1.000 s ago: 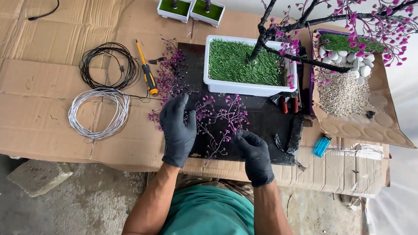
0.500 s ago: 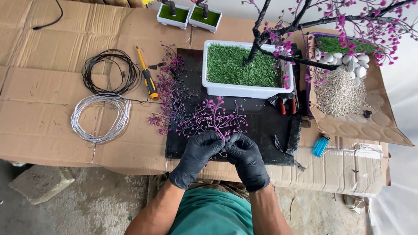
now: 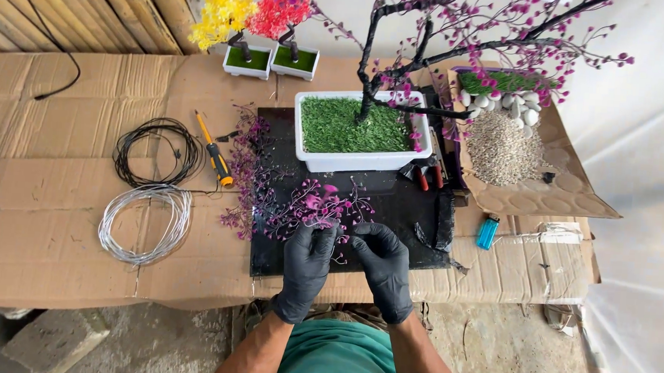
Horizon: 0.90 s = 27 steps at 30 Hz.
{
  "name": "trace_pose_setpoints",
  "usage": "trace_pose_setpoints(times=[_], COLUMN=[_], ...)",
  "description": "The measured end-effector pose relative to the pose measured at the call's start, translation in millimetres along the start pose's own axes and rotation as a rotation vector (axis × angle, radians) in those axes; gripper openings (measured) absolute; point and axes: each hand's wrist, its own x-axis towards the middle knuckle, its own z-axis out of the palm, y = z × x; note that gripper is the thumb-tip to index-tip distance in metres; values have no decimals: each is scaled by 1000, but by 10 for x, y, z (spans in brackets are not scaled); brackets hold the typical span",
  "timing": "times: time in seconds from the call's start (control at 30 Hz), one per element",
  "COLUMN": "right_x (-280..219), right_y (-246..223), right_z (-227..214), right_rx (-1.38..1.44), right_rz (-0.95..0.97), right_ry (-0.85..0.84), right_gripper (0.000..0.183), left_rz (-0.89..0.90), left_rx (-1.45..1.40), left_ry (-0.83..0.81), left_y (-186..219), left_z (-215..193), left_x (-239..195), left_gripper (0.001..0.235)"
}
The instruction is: The person assembles a decorative bonsai tree by attaching purple artificial branches to a black trunk in a white rectangular pot. They repeatedly pick up branch pieces, position them on the tree, and secure them using wire and pliers. The workspace includes other finished bonsai trees and crafting materials.
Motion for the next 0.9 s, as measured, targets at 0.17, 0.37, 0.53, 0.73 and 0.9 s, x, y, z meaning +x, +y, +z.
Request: trace_pose_setpoints(times=[0.17,0.37,0.53,0.73,0.9], right_x=[-26,-83,41,-135,-179], right_y=[-126,-379,-38,-95,604], right_z=[-73,-141,-309,-220,-504], right_rx=[-14,-38,-120,-161,-198], right_rz=[-55,-135,-142,-56,75], right_ry=[48,84,150,196,212], right_gripper=[19,22,30,33,13], left_rz=[-2,157,670,798,697], left_rx=[-126,-28,343,642,589], left_ry=[-39,-4,88,58,-8], left_y=[168,268,526,90,-85], left_z=[98,248,311,258,93], left_x=[40,143,131,-84,-352], left_gripper=[12,8,11,17,18])
